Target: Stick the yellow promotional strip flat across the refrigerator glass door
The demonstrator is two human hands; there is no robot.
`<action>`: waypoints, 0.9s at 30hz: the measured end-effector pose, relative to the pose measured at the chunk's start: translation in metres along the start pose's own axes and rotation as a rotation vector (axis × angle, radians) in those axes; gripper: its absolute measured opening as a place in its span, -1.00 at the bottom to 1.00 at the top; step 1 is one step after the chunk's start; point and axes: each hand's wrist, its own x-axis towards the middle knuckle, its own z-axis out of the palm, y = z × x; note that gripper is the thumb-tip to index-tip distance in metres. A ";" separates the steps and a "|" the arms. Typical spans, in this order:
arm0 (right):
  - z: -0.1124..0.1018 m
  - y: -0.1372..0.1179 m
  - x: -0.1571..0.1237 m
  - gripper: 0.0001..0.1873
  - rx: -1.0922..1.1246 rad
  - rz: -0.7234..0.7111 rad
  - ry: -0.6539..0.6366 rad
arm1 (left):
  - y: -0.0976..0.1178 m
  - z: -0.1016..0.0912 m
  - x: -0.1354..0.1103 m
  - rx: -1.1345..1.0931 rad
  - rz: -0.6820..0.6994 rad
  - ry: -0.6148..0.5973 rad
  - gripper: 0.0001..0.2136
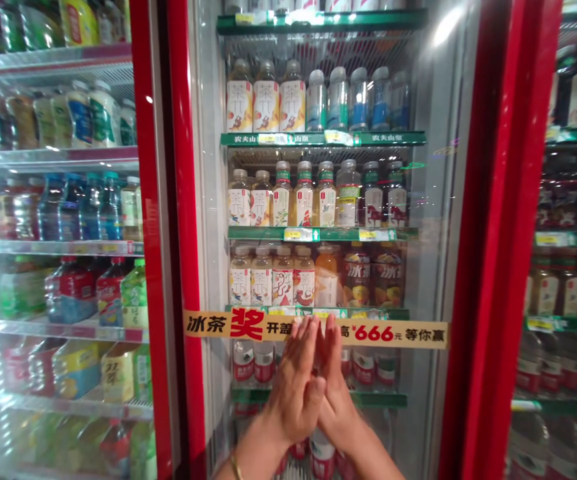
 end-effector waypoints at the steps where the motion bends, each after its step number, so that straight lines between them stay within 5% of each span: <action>1: -0.010 0.006 -0.001 -0.14 0.049 0.011 0.007 | 0.005 0.008 0.000 0.034 0.043 -0.047 -0.36; 4: -0.050 0.035 -0.006 -0.18 0.008 0.025 0.088 | -0.011 0.013 -0.006 0.288 0.064 -0.032 -0.35; 7: -0.086 0.074 -0.007 -0.22 -0.189 -0.022 0.255 | -0.058 -0.014 -0.010 0.487 -0.127 0.105 -0.29; 11: -0.094 0.108 -0.003 -0.20 -0.474 -0.027 0.294 | -0.100 -0.048 0.015 0.523 -0.409 0.268 -0.25; 14: -0.082 0.112 -0.001 -0.23 -0.543 -0.029 0.298 | -0.090 -0.040 0.024 0.531 -0.331 0.226 -0.26; 18: -0.076 0.109 -0.003 -0.24 -0.510 -0.024 0.316 | -0.082 -0.033 -0.009 0.598 0.003 0.025 -0.17; 21: -0.077 0.109 -0.004 -0.23 -0.516 -0.028 0.322 | -0.101 -0.051 -0.023 0.644 -0.160 0.054 -0.17; 24: -0.077 0.109 -0.004 -0.22 -0.524 -0.015 0.327 | -0.107 -0.058 -0.009 0.629 -0.376 0.163 -0.14; 27: -0.077 0.107 -0.005 -0.24 -0.502 0.008 0.330 | -0.089 -0.043 -0.003 0.608 -0.260 0.112 -0.11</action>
